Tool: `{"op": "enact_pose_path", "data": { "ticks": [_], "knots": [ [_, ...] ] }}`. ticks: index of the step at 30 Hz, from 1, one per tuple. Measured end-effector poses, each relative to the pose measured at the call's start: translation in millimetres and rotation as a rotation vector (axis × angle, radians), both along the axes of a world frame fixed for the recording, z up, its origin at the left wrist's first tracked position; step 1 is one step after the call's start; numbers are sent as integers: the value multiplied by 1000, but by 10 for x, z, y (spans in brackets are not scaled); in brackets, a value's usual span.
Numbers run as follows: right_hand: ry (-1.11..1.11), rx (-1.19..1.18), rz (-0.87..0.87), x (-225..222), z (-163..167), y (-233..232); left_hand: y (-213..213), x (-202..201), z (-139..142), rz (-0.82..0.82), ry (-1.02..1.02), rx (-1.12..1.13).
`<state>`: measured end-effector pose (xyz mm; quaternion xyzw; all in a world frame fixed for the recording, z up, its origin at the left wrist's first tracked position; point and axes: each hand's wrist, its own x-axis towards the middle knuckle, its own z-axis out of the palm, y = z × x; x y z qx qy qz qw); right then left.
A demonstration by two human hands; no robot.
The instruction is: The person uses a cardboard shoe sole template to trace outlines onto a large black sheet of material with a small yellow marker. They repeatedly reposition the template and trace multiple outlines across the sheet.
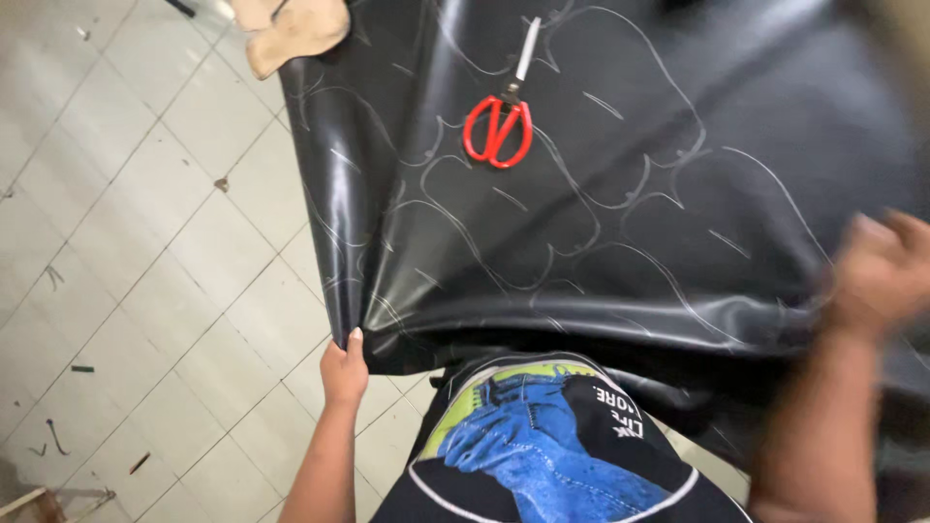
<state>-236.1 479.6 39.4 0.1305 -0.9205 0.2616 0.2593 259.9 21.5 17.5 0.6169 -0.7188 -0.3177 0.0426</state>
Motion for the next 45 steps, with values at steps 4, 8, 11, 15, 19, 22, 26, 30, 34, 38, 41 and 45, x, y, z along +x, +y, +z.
{"op": "enact_pose_path", "data": {
  "ticks": [4,8,11,15,19,22,26,30,34,38,41,45],
  "knots": [
    [-772,-282,551,108,295,-2495,99,-9,361,17,21,-23],
    [-786,-163,943,153,477,-4697,140,25,573,25,34,-11],
    [-1156,-519,884,187,478,-5817,132,97,648,-14,-104,28],
    [-1095,-440,559,284,411,-6630,121,194,739,-135,-73,-64],
    [-966,-153,472,238,300,-6965,29,199,800,-258,56,-9],
    [-1080,-633,681,187,217,-7015,-98,160,759,-192,45,81],
    [-929,-923,746,-190,319,-6777,-307,88,435,189,238,515],
    [-860,-799,640,-555,512,-5926,-583,-73,-306,221,245,742],
    [-749,-722,496,-500,586,-4457,-915,-250,-986,61,21,921],
    [-245,-380,27,258,435,-2192,-1094,-541,-1317,-260,-139,775],
    [-150,-363,-392,895,310,-501,-1237,-885,-1321,-556,-164,472],
    [-143,-35,-950,1784,67,944,-1293,-1513,-1101,-708,38,173]
  ]
}}
